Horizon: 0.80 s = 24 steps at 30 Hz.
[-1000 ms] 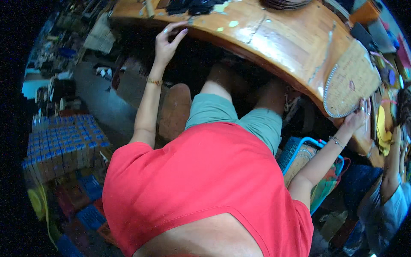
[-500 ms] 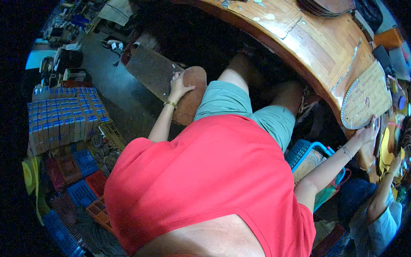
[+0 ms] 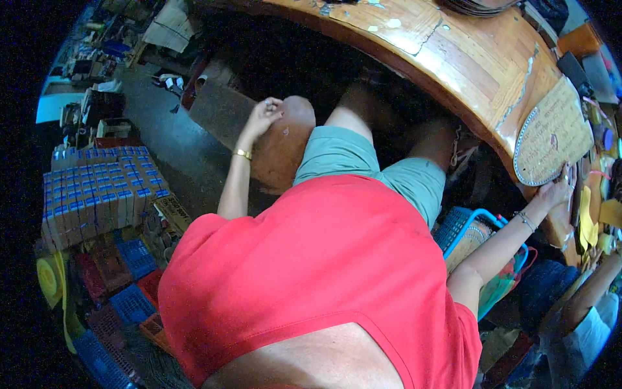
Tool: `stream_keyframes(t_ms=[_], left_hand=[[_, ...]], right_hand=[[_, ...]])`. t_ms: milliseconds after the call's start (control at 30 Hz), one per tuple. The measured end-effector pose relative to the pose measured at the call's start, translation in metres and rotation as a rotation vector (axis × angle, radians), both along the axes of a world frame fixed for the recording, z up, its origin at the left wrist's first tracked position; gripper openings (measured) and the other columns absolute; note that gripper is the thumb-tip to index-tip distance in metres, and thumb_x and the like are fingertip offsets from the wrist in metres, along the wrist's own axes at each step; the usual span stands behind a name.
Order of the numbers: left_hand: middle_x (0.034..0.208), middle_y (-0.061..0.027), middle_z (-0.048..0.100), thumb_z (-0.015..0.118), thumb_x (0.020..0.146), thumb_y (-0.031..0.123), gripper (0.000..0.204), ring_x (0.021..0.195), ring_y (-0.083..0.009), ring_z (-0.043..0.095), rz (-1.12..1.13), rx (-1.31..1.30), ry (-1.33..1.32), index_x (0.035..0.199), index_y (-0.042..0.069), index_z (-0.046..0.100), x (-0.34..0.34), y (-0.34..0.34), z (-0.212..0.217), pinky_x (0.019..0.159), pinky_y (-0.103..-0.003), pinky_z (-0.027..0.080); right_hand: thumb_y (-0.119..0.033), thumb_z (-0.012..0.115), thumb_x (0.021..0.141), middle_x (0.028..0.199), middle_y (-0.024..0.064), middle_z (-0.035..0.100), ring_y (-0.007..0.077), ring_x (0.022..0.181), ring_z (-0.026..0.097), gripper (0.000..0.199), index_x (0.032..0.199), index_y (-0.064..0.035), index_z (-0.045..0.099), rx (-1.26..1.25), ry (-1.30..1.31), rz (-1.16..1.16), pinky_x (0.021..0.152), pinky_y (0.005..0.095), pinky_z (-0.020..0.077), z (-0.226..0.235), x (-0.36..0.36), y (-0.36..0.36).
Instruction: The person places a template on a leather sole and traces its outline with a marking tool. They repeat this process on multiple soles, stacking the marked pieces aside after each one.
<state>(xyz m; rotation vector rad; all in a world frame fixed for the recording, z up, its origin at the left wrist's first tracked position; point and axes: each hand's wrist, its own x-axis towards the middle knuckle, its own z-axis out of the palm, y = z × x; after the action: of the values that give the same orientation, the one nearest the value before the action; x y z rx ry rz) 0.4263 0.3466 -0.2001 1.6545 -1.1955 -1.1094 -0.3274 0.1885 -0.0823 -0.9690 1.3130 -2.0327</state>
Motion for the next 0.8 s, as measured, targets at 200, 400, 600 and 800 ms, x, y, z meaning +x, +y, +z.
stream_keyframes(t_ms=[200, 400, 600, 800], left_hand=[[0.104, -0.0015, 0.063, 0.063, 0.087, 0.004, 0.028, 0.095, -0.0076, 0.058, -0.355, -0.174, 0.275, 0.115, 0.0, 0.058, -0.047, -0.069, 0.195, 0.086, -0.025, 0.047], [0.104, -0.005, 0.065, 0.056, 0.091, 0.008, 0.028, 0.101, -0.0128, 0.057, -0.799, -0.698, -0.236, 0.119, 0.003, 0.058, -0.147, -0.156, 0.299, 0.09, -0.027, 0.043], [0.108, -0.0106, 0.064, 0.054, 0.08, 0.001, 0.038, 0.104, -0.0247, 0.059, -1.01, -1.151, -0.694, 0.116, 0.01, 0.062, -0.335, -0.243, 0.289, 0.092, -0.037, 0.043], [0.099, -0.007, 0.056, 0.049, 0.078, 0.008, 0.039, 0.109, -0.0247, 0.05, -1.294, -1.26, -0.961, 0.113, 0.017, 0.064, -0.472, -0.225, 0.229, 0.104, -0.05, 0.026]], right_hand=[[0.004, 0.056, 0.086, 0.114, 0.0187, 0.059, 0.0269, 0.105, 0.058, 0.034, 0.12, 0.0044, 0.052, -0.039, -0.047, -0.037, 0.093, 0.0394, 0.0488, -0.002, 0.001, 0.0], [0.004, 0.056, 0.086, 0.114, 0.0179, 0.059, 0.0256, 0.105, 0.058, 0.035, 0.121, 0.0031, 0.051, -0.145, -0.163, -0.024, 0.093, 0.0382, 0.0492, -0.002, 0.015, 0.006], [-0.002, 0.055, 0.089, 0.119, 0.0166, 0.06, 0.027, 0.109, 0.059, 0.034, 0.122, -0.0006, 0.051, -0.192, -0.352, 0.013, 0.095, 0.0432, 0.0488, -0.002, 0.012, 0.005], [-0.007, 0.052, 0.092, 0.124, 0.0135, 0.058, 0.0277, 0.114, 0.057, 0.036, 0.128, -0.003, 0.049, -0.254, -0.641, 0.118, 0.097, 0.0474, 0.047, 0.006, 0.011, 0.02]])
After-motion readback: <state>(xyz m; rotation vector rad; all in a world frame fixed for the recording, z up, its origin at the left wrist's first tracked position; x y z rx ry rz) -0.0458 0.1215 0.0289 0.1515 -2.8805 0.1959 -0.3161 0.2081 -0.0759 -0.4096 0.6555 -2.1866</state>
